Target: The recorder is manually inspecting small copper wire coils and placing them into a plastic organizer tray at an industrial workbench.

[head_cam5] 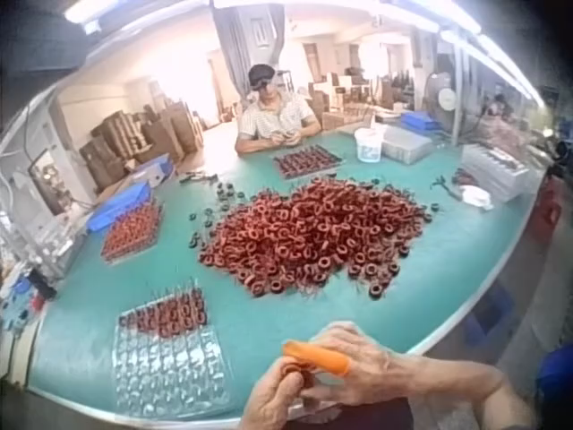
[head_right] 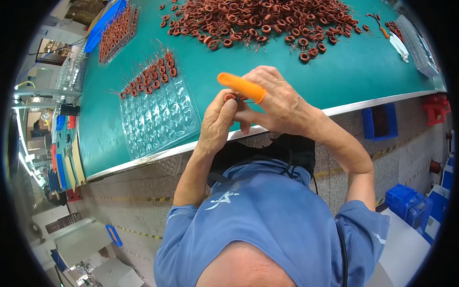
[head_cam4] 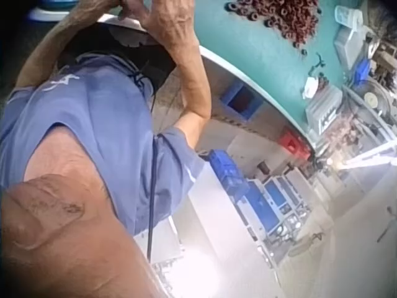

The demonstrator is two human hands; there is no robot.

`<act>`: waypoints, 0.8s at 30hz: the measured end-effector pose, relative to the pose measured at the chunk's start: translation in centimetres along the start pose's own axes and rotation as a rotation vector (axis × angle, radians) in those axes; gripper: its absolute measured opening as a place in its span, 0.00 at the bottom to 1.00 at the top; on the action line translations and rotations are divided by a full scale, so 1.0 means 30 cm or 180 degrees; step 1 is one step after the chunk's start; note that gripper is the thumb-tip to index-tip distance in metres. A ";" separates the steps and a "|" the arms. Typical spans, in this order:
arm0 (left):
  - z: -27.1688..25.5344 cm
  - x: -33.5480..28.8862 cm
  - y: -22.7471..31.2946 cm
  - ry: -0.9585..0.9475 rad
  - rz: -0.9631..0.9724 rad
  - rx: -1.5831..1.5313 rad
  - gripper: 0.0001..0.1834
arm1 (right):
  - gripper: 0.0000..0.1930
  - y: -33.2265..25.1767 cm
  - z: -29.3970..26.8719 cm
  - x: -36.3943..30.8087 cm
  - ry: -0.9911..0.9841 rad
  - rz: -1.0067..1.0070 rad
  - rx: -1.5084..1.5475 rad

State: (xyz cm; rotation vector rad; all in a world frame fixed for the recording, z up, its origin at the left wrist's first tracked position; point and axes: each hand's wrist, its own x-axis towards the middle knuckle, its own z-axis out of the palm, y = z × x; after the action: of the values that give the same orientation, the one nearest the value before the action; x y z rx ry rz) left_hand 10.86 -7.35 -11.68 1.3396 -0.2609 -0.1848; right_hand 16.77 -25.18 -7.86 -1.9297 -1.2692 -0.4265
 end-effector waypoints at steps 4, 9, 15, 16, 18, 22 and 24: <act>0.003 -0.006 -0.018 0.0033 0.0111 -0.0698 0.17 | 0.29 0.000 -0.047 -0.082 0.0549 0.1458 0.1584; 0.037 0.010 -0.009 -0.0158 0.0008 -0.0519 0.15 | 0.10 -0.004 -0.020 -0.079 0.0314 0.1683 0.1358; 0.075 0.055 -0.009 0.0749 -0.0301 -0.0647 0.13 | 0.10 0.027 0.009 -0.086 0.0749 -0.0044 -0.1103; 0.067 0.067 -0.015 0.0909 -0.0272 -0.0465 0.13 | 0.11 0.001 0.033 -0.079 0.0723 -0.0461 -0.1253; 0.054 0.078 -0.049 0.1074 -0.0089 -0.0648 0.13 | 0.12 0.000 0.061 -0.048 0.0691 -0.0447 -0.1241; 0.053 0.054 -0.038 0.1212 0.0003 -0.0682 0.10 | 0.12 0.017 0.048 -0.063 0.0352 0.1895 0.0442; 0.035 0.051 -0.043 0.1348 0.0053 -0.0574 0.10 | 0.13 0.009 0.057 -0.079 0.0571 0.1855 0.0533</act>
State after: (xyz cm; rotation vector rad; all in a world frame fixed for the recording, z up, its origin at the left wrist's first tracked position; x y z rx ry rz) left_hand 12.04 -9.04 -12.62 1.1651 0.1003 0.0896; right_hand 15.73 -25.42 -10.58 -1.9566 -0.5664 -0.1780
